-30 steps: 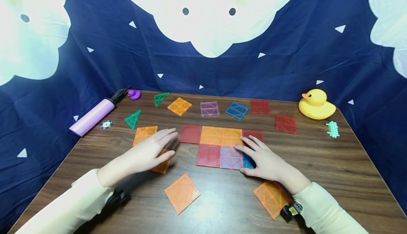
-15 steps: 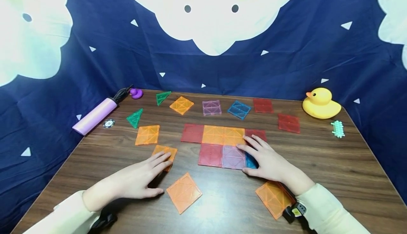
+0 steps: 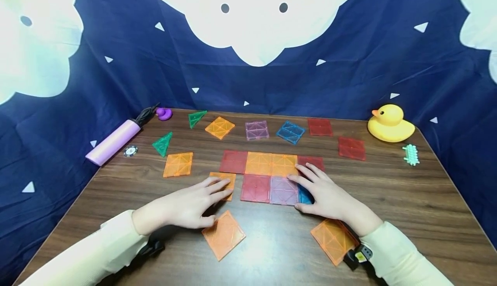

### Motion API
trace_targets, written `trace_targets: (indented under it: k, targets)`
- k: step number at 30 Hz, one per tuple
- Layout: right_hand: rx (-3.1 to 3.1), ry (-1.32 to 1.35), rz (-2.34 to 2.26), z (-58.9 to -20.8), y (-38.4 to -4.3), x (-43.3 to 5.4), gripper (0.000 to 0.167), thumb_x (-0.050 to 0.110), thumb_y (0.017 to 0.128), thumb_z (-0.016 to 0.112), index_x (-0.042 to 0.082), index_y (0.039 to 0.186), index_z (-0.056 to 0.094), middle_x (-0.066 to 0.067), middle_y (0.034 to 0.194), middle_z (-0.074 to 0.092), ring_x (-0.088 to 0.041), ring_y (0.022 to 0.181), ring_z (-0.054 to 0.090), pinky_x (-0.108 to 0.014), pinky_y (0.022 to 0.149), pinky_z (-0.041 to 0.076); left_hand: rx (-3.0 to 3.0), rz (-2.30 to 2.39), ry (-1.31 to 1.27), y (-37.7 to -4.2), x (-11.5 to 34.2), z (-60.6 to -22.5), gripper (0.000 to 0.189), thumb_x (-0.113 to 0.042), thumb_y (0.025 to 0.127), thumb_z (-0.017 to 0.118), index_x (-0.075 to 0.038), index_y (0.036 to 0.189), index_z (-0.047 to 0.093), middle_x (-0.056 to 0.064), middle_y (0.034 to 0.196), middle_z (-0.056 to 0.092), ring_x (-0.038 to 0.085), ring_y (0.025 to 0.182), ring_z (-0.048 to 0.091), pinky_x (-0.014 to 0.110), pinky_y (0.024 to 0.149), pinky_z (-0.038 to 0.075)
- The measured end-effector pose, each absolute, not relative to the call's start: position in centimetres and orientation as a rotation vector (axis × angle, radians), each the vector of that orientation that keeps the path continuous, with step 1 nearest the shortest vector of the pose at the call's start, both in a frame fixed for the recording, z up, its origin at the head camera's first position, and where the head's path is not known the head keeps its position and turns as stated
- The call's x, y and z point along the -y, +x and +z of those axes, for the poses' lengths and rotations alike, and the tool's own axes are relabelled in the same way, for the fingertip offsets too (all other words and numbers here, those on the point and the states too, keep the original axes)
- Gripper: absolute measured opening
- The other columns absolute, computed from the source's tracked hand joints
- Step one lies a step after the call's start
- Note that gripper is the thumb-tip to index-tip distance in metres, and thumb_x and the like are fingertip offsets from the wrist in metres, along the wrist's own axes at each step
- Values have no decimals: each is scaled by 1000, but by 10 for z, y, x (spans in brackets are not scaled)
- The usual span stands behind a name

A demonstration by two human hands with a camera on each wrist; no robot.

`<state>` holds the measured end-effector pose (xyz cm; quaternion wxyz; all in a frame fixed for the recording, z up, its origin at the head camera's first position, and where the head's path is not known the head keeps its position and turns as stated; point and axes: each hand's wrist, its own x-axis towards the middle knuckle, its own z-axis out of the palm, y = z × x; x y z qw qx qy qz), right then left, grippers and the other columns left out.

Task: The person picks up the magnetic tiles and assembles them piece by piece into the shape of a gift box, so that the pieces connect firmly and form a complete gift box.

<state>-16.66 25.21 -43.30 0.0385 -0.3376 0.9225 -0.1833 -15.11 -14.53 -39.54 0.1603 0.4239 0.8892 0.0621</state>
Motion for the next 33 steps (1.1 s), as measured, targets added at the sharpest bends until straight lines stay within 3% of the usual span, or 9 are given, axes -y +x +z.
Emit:
trace_targets:
  k: [11, 19, 33]
  targets:
    - [-2813, -1031, -560, -433, -167, -251, 74, 52, 91, 71, 24, 155, 45, -14, 163, 31, -46, 148, 20, -72, 108, 29, -2527, 162, 1247, -156, 127, -396, 73, -39, 95, 57, -4, 157, 39, 21, 163, 27, 42, 149, 23, 49, 118, 29]
    - [-2812, -1026, -557, -431, -166, -251, 75, 50, 91, 73, 22, 155, 46, -15, 163, 32, -47, 148, 21, -72, 107, 29, -2592, 141, 1355, -159, 121, -396, 66, -35, 92, 62, -2, 148, 51, 22, 153, 42, 41, 138, 41, 48, 111, 39]
    - [-2827, -1061, -553, -431, -167, -251, 75, 46, 89, 76, 20, 154, 47, -17, 162, 33, -48, 146, 23, -72, 107, 30, -2596, 140, 1343, -157, 119, -393, 66, -34, 91, 61, -2, 147, 50, 23, 153, 42, 41, 138, 41, 48, 111, 39]
